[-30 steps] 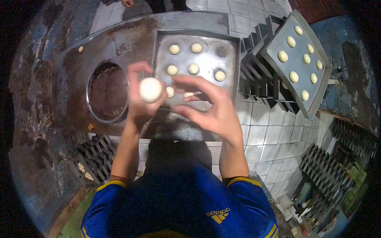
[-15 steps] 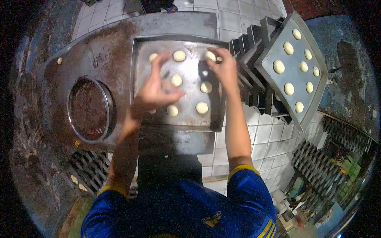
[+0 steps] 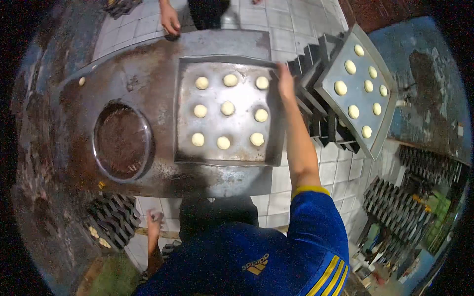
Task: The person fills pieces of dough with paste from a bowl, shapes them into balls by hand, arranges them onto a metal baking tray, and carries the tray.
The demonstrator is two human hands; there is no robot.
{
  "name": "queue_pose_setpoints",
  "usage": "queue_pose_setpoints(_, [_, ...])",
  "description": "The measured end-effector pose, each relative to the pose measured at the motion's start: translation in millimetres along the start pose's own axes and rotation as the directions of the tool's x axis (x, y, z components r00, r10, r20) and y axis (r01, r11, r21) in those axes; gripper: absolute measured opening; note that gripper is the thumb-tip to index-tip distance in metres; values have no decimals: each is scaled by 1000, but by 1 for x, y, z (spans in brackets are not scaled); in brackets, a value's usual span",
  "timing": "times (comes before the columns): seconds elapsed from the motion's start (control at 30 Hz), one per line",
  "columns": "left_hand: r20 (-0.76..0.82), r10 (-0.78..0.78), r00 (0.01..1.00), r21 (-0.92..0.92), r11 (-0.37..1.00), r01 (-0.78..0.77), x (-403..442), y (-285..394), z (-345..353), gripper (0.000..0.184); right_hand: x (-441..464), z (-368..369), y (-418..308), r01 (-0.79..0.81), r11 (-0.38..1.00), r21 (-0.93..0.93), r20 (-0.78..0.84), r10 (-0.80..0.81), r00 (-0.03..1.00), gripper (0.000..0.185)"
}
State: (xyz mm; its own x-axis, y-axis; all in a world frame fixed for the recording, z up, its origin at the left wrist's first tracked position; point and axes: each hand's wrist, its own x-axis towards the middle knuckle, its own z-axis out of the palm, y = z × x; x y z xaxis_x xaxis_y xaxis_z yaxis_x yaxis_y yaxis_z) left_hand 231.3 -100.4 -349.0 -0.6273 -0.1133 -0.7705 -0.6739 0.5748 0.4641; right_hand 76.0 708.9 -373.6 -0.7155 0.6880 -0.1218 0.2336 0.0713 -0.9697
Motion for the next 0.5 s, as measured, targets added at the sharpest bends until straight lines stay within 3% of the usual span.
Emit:
queue_pose_setpoints(0.07, [92, -223, 970, -266, 934, 240, 6, -92, -22, 50, -39, -4, -40, -39, 985, 170, -107, 58, 993, 76])
queue_pose_setpoints(0.1, [84, -271, 959, -320, 904, 283, 5, -152, -25, 37, -58, -6, -47, -44, 967, 251, -25, 52, 998, 72])
queue_pose_setpoints(0.13, [483, -250, 839, -718, 436, 543, 15, -208, -35, 30, -86, -2, -53, -106, 959, 262, 51, 96, 994, 68])
queue_pose_setpoints(0.17, [535, -384, 753, -662, 362, 656, 8, -244, -16, 31, -113, 9, -44, -172, 925, 340, 116, 140, 983, 64])
queue_pose_setpoints(0.2, [314, 128, 941, -626, 773, 104, -18, -279, -11, 30, -158, 37, -64, -276, 903, 330, 80, 265, 961, 59])
queue_pose_setpoints(0.23, [301, 84, 950, -650, 747, 140, -33, -305, 3, 27, -195, 57, -63, -369, 850, 376, 187, 320, 929, 52])
queue_pose_setpoints(0.27, [287, 40, 957, -675, 717, 173, -51, -323, 21, 24, -229, 72, -46, -508, 676, 534, 411, 318, 854, 42])
queue_pose_setpoints(0.3, [273, -4, 962, -701, 684, 202, -70, -334, 41, 24, -270, 100, -52, -599, 686, 414, 615, 274, 739, 38])
queue_pose_setpoints(0.33, [228, -164, 960, -573, 774, 268, -108, -300, 22, 30, -314, 135, -61, -644, 706, 294, 772, 223, 596, 35])
queue_pose_setpoints(0.37, [264, -230, 937, -516, 787, 339, -128, -296, 21, 33, -359, 175, -67, -624, 778, 70, 809, 322, 492, 35])
queue_pose_setpoints(0.4, [226, -132, 965, -655, 713, 250, -152, -317, 24, 35, -407, 212, -76, -555, 820, -142, 806, 421, 415, 34])
queue_pose_setpoints(0.47, [181, -265, 947, -624, 714, 319, -189, -328, 15, 35, -503, 288, -106, -251, 904, -347, 914, 385, 124, 34])
queue_pose_setpoints(0.5, [160, -269, 950, -678, 669, 304, -202, -354, 14, 35, -539, 321, -104, -144, 921, -362, 932, 363, -18, 35])
